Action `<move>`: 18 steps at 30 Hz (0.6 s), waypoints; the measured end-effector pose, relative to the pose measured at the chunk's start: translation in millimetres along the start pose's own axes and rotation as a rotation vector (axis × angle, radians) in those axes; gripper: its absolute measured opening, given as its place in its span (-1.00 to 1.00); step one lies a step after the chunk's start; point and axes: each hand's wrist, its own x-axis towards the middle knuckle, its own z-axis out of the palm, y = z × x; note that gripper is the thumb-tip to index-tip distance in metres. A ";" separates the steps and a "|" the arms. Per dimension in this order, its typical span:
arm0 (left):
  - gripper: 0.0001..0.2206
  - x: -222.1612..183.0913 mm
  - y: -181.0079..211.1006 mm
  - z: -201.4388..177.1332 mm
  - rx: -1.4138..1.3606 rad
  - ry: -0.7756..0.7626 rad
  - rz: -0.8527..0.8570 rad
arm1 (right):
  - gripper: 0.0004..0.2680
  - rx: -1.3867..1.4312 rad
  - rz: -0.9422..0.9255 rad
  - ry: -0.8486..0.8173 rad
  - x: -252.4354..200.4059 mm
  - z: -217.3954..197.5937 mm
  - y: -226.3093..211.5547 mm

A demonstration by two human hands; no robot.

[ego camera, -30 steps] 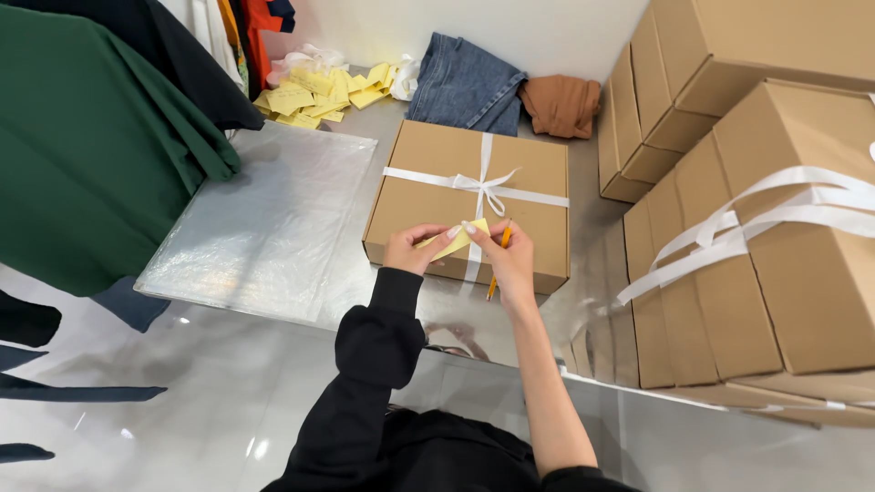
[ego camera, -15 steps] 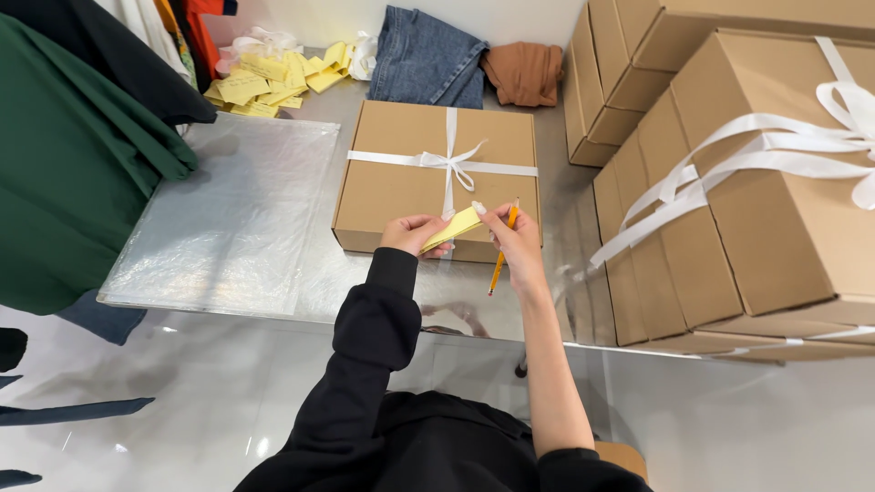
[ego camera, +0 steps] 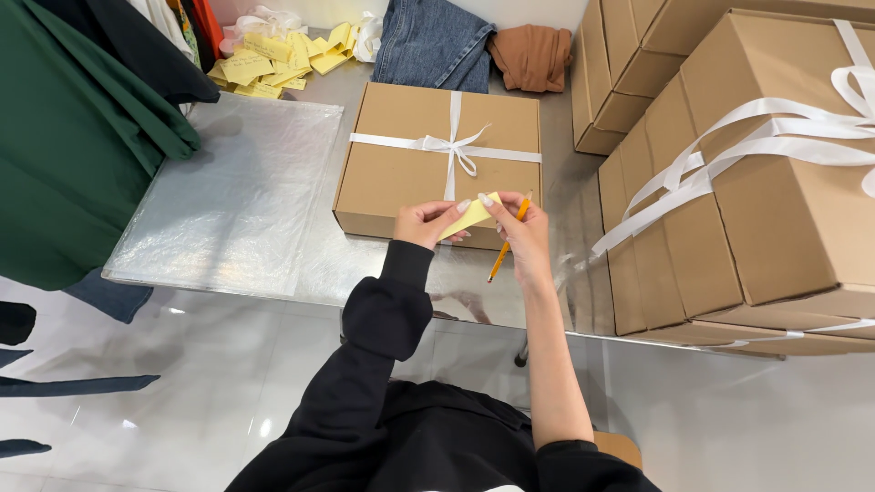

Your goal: The person ties a white ribbon around a cardboard box, forming a bow. They then pick up a yellow sticky note and a pencil, write on the note, and place it on the box.

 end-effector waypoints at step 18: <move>-0.82 -3.8 -35.3 13.0 0.086 0.071 0.194 | -0.85 0.031 -0.056 0.068 1.9 7.3 15.2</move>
